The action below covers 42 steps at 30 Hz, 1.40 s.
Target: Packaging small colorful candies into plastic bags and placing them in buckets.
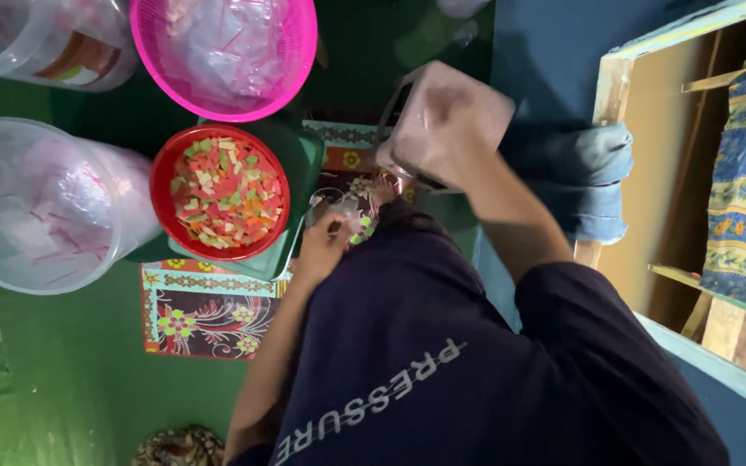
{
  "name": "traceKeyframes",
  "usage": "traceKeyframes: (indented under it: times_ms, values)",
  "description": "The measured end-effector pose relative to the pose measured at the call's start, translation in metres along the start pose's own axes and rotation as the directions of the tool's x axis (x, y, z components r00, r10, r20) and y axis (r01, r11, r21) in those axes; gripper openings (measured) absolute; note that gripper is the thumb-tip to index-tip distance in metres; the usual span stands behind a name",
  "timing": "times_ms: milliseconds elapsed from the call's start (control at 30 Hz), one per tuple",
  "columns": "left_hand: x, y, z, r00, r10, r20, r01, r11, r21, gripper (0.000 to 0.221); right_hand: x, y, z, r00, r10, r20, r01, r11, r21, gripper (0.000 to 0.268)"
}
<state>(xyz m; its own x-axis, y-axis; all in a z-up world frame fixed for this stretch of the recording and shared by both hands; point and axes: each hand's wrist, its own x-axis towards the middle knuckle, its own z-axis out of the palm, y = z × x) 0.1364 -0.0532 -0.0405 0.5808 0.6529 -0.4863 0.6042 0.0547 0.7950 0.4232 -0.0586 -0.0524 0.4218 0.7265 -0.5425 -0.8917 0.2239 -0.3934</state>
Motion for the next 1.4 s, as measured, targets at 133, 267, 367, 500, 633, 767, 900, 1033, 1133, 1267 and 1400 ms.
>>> traceKeyframes:
  times_ms: [133, 267, 367, 500, 633, 767, 900, 1033, 1133, 1267, 1400]
  values:
    - [-0.013, -0.031, 0.004, 0.996, 0.079, -0.045, -0.081, 0.996, -0.043, 0.012, 0.122, -0.047, -0.068, 0.772, -0.168, -0.613, 0.175, 0.983, -0.05, 0.007]
    - [-0.018, -0.04, 0.006, 0.99, -0.133, -0.056, 0.133, 0.991, 0.007, 0.022, 0.16, 0.006, -0.128, 0.946, 0.162, -0.281, -0.323, 0.383, -0.865, 0.015]
    - [-0.034, 0.012, -0.004, 0.956, -0.288, -0.062, 0.287, 0.958, -0.024, 0.031, -0.003, 0.064, -0.048, 0.718, 0.41, 0.563, 0.206, 0.647, -0.734, 0.033]
    - [-0.038, 0.01, -0.017, 0.969, -0.227, -0.097, 0.212, 0.966, -0.15, 0.035, -0.065, 0.117, -0.024, 0.631, 0.74, 0.233, -0.109, 0.382, -0.918, 0.052]
    - [-0.045, 0.013, -0.032, 0.983, -0.112, -0.149, 0.067, 0.958, -0.279, 0.034, -0.08, 0.147, -0.016, 0.769, 0.626, 0.129, -0.16, 0.383, -0.91, 0.057]
    - [-0.053, 0.011, -0.041, 0.978, -0.115, -0.177, 0.025, 0.896, -0.444, 0.034, -0.073, 0.157, -0.02, 0.895, 0.396, 0.206, -0.011, 0.481, -0.876, 0.05]
    - [-0.036, -0.045, -0.028, 0.974, -0.003, -0.226, -0.144, 0.759, -0.635, 0.027, -0.078, 0.151, 0.016, 0.907, 0.329, 0.262, 0.196, 0.22, -0.955, 0.041]
    - [-0.054, -0.003, -0.063, 0.869, 0.001, -0.495, -0.234, 0.882, -0.409, 0.017, -0.091, 0.161, 0.04, 0.927, 0.263, 0.267, 0.18, 0.312, -0.933, 0.023]
    - [-0.056, -0.01, -0.079, 0.821, -0.06, -0.568, -0.294, 0.808, -0.51, 0.017, -0.114, 0.163, 0.078, 0.935, 0.226, 0.272, 0.15, 0.445, -0.883, 0.017]
    - [-0.051, -0.037, -0.091, 0.826, -0.03, -0.563, -0.352, 0.752, -0.557, 0.027, -0.088, 0.179, 0.058, 0.911, 0.159, 0.38, 0.265, 0.481, -0.836, 0.018]
    - [-0.053, -0.045, -0.094, 0.783, 0.009, -0.622, -0.34, 0.843, -0.416, 0.021, -0.095, 0.194, 0.067, 0.857, 0.221, 0.465, 0.343, 0.43, -0.836, 0.02]
